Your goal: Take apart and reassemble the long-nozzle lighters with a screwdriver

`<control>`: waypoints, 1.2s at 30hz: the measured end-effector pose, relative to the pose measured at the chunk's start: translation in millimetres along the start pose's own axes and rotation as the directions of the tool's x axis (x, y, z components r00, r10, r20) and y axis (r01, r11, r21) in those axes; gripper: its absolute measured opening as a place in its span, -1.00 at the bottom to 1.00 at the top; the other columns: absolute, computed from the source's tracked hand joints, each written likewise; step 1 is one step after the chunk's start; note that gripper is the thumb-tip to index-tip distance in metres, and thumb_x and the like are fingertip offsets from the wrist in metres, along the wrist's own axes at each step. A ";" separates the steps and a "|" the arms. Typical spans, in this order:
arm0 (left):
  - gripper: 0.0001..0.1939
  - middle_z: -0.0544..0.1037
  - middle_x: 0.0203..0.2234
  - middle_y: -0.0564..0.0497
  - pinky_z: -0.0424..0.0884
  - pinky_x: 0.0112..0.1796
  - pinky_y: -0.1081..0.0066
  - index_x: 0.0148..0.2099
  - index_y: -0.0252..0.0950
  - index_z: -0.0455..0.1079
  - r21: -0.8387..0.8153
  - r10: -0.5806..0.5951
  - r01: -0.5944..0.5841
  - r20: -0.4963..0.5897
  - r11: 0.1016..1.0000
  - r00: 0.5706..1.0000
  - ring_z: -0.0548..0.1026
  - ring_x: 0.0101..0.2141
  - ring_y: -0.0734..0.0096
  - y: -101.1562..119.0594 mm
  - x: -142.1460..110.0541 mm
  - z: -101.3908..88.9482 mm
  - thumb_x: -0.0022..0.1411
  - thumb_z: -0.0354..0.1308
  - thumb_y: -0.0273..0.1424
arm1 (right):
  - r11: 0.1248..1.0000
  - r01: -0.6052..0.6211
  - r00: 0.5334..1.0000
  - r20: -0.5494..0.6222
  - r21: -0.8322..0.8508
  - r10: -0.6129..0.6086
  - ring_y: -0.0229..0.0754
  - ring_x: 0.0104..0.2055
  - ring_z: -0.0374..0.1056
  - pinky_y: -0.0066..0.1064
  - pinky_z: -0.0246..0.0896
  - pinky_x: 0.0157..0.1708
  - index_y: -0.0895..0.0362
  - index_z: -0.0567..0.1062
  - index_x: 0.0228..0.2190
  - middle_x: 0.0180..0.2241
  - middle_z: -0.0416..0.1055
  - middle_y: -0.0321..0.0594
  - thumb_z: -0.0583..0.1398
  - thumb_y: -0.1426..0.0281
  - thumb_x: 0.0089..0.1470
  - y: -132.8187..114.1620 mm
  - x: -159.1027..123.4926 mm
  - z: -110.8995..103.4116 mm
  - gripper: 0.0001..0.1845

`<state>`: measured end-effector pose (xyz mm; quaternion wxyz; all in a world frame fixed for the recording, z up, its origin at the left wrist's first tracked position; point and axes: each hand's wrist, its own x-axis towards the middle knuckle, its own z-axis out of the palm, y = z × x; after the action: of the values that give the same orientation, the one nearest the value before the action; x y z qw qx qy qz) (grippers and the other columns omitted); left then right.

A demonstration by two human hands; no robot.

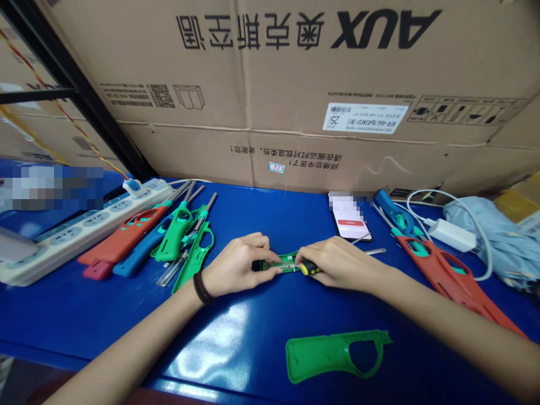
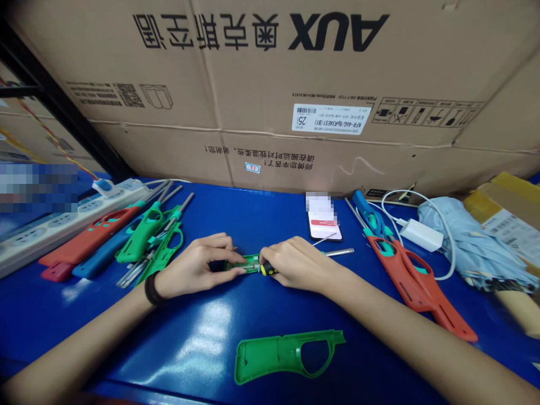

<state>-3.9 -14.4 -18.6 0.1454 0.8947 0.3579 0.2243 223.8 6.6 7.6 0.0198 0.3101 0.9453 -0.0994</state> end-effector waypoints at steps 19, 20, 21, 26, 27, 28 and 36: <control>-0.82 0.43 -0.51 0.03 0.29 -0.35 0.44 -0.20 -0.25 0.54 0.009 -0.007 0.007 0.007 1.000 1.000 0.36 -0.41 0.42 1.5 0.6 -2.3 0.24 0.14 -0.33 | 1.000 -0.015 1.000 0.000 0.013 0.015 -0.15 -0.33 0.47 -0.48 0.15 -0.40 0.14 0.48 -0.28 -0.33 0.55 -0.18 0.16 0.59 -0.03 2.8 -0.6 -0.5 -0.76; -0.82 0.43 -0.51 0.03 0.29 -0.35 0.44 -0.20 -0.25 0.54 0.007 -0.006 0.006 0.009 1.000 1.000 0.36 -0.41 0.41 1.3 0.7 -2.1 0.23 0.14 -0.34 | 1.000 -0.010 1.000 -0.006 0.017 0.010 -0.15 -0.33 0.47 -0.48 0.16 -0.39 0.14 0.47 -0.27 -0.32 0.55 -0.18 0.16 0.60 -0.04 3.0 -0.8 0.2 -0.75; -0.83 0.43 -0.50 0.03 0.29 -0.35 0.43 -0.20 -0.26 0.54 0.004 -0.007 0.007 0.012 1.000 1.000 0.36 -0.41 0.41 1.0 0.7 -1.8 0.23 0.14 -0.34 | 1.000 -0.007 1.000 -0.011 0.018 0.007 -0.15 -0.32 0.47 -0.48 0.16 -0.38 0.15 0.47 -0.26 -0.32 0.55 -0.17 0.16 0.60 -0.04 3.2 -1.1 0.8 -0.73; -0.84 0.42 -0.50 0.03 0.28 -0.34 0.42 -0.20 -0.27 0.53 -0.003 -0.006 0.006 0.011 1.000 1.000 0.36 -0.41 0.41 -0.7 0.4 -0.5 0.23 0.15 -0.36 | 1.000 -0.001 1.000 -0.005 0.025 0.001 -0.13 -0.28 0.46 -0.46 0.18 -0.34 0.18 0.47 -0.24 -0.29 0.54 -0.13 0.14 0.61 -0.04 3.1 -2.2 2.3 -0.72; -0.84 0.42 -0.50 0.03 0.28 -0.34 0.43 -0.20 -0.27 0.53 -0.005 -0.006 0.006 0.009 1.000 1.000 0.36 -0.41 0.42 -0.8 0.4 -0.4 0.23 0.16 -0.37 | 1.000 0.002 1.000 -0.004 0.027 -0.002 -0.12 -0.28 0.46 -0.45 0.18 -0.33 0.18 0.47 -0.24 -0.29 0.54 -0.12 0.14 0.61 -0.04 3.0 -2.2 2.4 -0.72; -0.84 0.42 -0.50 0.03 0.28 -0.34 0.43 -0.20 -0.27 0.53 -0.006 -0.006 0.006 0.008 1.000 1.000 0.36 -0.41 0.42 -0.8 0.3 -0.4 0.22 0.16 -0.37 | 1.000 0.005 1.000 -0.003 0.030 -0.004 -0.12 -0.27 0.46 -0.45 0.19 -0.32 0.18 0.47 -0.24 -0.28 0.54 -0.12 0.14 0.61 -0.04 2.9 -2.3 2.5 -0.72; -0.86 0.44 -0.50 0.03 0.29 -0.36 0.43 -0.22 -0.27 0.53 -0.023 -0.024 0.024 -0.002 0.999 1.000 0.37 -0.41 0.42 0.2 -0.3 -0.5 0.20 0.18 -0.39 | 0.999 0.005 1.000 -0.021 0.046 -0.004 -0.12 -0.25 0.47 -0.44 0.22 -0.30 0.18 0.47 -0.24 -0.27 0.54 -0.14 0.15 0.62 -0.04 2.8 -1.9 2.8 -0.72</control>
<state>-4.3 -14.7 -18.2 0.1578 0.8883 0.3664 0.2277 226.9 7.1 4.6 0.0025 0.3095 0.9435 -0.1181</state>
